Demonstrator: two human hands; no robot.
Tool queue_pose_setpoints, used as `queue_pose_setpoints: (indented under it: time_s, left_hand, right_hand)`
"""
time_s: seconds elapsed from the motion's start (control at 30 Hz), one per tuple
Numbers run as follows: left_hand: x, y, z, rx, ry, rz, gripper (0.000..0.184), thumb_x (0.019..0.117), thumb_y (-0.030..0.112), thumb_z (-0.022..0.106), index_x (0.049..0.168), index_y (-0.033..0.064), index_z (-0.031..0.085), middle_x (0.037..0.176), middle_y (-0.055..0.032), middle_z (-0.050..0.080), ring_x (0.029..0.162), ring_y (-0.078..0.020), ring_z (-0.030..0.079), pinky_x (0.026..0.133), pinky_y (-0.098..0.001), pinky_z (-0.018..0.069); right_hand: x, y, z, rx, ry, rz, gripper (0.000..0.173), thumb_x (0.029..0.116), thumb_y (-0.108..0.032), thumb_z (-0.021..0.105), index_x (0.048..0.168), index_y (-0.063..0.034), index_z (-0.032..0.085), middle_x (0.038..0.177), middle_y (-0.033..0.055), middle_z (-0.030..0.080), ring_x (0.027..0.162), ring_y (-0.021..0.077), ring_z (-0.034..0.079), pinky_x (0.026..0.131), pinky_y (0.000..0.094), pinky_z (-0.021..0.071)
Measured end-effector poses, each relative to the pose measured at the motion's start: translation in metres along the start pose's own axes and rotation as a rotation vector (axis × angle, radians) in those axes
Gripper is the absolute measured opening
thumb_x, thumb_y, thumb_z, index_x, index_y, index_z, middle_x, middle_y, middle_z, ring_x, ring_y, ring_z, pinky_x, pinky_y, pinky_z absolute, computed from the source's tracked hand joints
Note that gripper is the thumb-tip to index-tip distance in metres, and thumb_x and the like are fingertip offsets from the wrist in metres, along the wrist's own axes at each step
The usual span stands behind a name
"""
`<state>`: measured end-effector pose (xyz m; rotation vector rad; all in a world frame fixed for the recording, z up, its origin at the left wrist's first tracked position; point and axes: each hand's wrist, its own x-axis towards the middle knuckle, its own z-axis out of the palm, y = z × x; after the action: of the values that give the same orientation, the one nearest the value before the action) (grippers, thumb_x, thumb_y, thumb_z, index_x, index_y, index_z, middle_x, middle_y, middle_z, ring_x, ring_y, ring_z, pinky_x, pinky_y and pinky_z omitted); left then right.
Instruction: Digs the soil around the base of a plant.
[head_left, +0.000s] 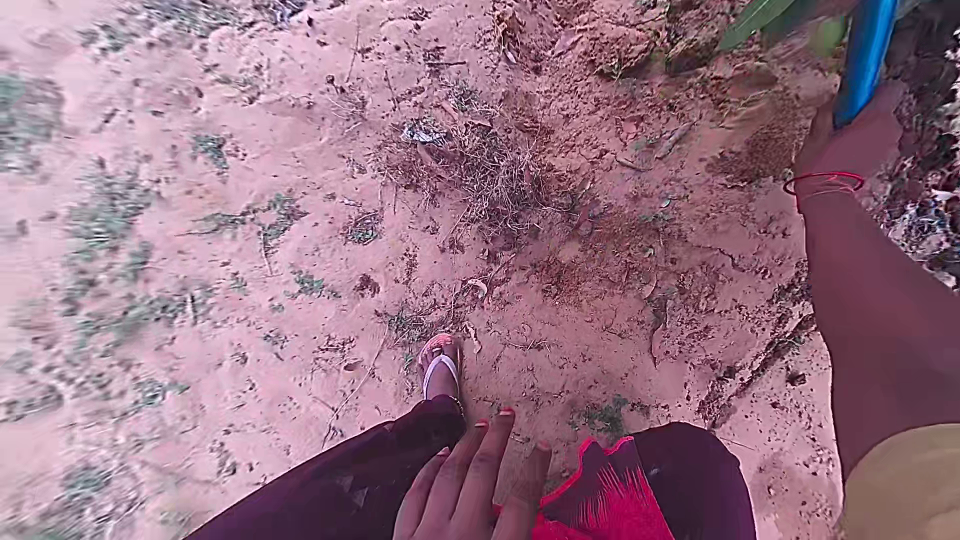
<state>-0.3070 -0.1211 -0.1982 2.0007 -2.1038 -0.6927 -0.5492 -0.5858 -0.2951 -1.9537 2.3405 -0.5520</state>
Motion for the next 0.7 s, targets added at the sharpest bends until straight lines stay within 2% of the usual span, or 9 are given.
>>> queue_pose_setpoints:
  time_s: [0.07,0.13,0.23,0.27,0.37,0.47,0.53,0.63,0.7]
  left_hand:
    - [0.03,-0.014,0.022,0.252,0.007,0.02,0.042,0.0835,0.015,0.076,0.124,0.0067,0.071,0.136,-0.0238,0.064,0.118,-0.0418,0.066,0.089,-0.0539,0.0535]
    - [0.046,-0.025,0.019,0.352,-0.095,0.065,0.049,0.0727,0.015,0.084,0.12,0.006,0.074,0.133,-0.0222,0.066,0.116,-0.0391,0.068,0.088,-0.0535,0.0551]
    - [0.065,-0.019,0.009,0.3,-0.224,0.099,0.042,0.0799,0.0,0.075,0.122,0.0047,0.073,0.135,-0.022,0.064,0.12,-0.0379,0.066,0.088,-0.0525,0.0554]
    - [0.068,-0.017,0.006,0.246,-0.243,0.095,0.042,0.0821,-0.002,0.073,0.123,0.0048,0.073,0.137,-0.0214,0.064,0.121,-0.0379,0.066,0.088,-0.0524,0.0559]
    - [0.077,-0.021,0.002,0.105,-0.258,0.025,0.045,0.0838,-0.001,0.072,0.128,0.0061,0.071,0.143,-0.0189,0.061,0.128,-0.0366,0.063,0.088,-0.053,0.0559]
    - [0.085,-0.034,0.008,-0.054,-0.178,-0.088,0.054,0.0814,-0.001,0.074,0.134,0.0078,0.068,0.146,-0.0188,0.059,0.128,-0.0366,0.063,0.086,-0.0514,0.0566]
    - [0.09,-0.043,0.016,-0.208,-0.066,-0.21,0.062,0.0744,-0.001,0.078,0.135,0.0081,0.068,0.145,-0.02,0.059,0.125,-0.0379,0.064,0.083,-0.0518,0.0567]
    - [0.105,-0.064,0.029,-0.393,0.12,-0.414,0.068,0.0648,-0.007,0.079,0.132,0.0029,0.069,0.142,-0.0256,0.059,0.123,-0.0446,0.064,0.083,-0.0589,0.0546]
    - [0.113,-0.071,0.041,-0.446,0.238,-0.524,0.061,0.0701,-0.008,0.073,0.131,-0.0026,0.067,0.14,-0.0296,0.059,0.122,-0.049,0.063,0.083,-0.0617,0.0535]
  right_hand:
    - [-0.001,-0.047,0.011,0.076,-0.012,-0.088,0.062,0.1039,-0.041,0.052,0.151,-0.0015,0.044,0.133,0.0239,0.064,0.126,0.0363,0.062,0.108,0.0502,0.0451]
    - [-0.012,-0.104,0.037,0.152,-0.085,-0.158,0.058,0.1025,-0.037,0.054,0.147,0.0007,0.049,0.13,0.0208,0.066,0.122,0.03,0.064,0.107,0.0444,0.046]
    - [-0.037,-0.189,0.075,0.236,-0.259,-0.164,0.037,0.0991,-0.026,0.063,0.123,0.0026,0.066,0.115,0.0175,0.069,0.111,0.0248,0.065,0.1,0.0406,0.048]
    - [-0.051,-0.214,0.086,0.252,-0.317,-0.154,0.036,0.0988,-0.025,0.064,0.122,0.0028,0.066,0.113,0.0163,0.069,0.109,0.0237,0.066,0.098,0.0398,0.0487]
    - [-0.091,-0.275,0.111,0.307,-0.464,-0.123,0.039,0.1023,-0.024,0.059,0.133,-0.0008,0.057,0.115,0.0139,0.068,0.108,0.0229,0.066,0.095,0.042,0.0505]
    - [-0.124,-0.304,0.119,0.306,-0.522,-0.077,0.038,0.1031,-0.022,0.058,0.132,0.0012,0.055,0.108,0.0171,0.068,0.099,0.0266,0.067,0.089,0.0458,0.052]
    - [-0.147,-0.307,0.108,0.289,-0.529,-0.025,0.038,0.1027,-0.021,0.059,0.132,0.0024,0.054,0.102,0.0165,0.067,0.09,0.0253,0.066,0.084,0.0443,0.0529]
    - [-0.176,-0.295,0.083,0.241,-0.54,0.027,0.036,0.102,-0.018,0.059,0.13,0.0036,0.052,0.092,0.0161,0.063,0.078,0.0251,0.063,0.075,0.0452,0.0523]
    - [-0.19,-0.274,0.069,0.115,-0.589,0.01,0.038,0.1025,-0.018,0.061,0.13,0.0062,0.053,0.094,0.022,0.065,0.083,0.0328,0.065,0.078,0.0521,0.0518]
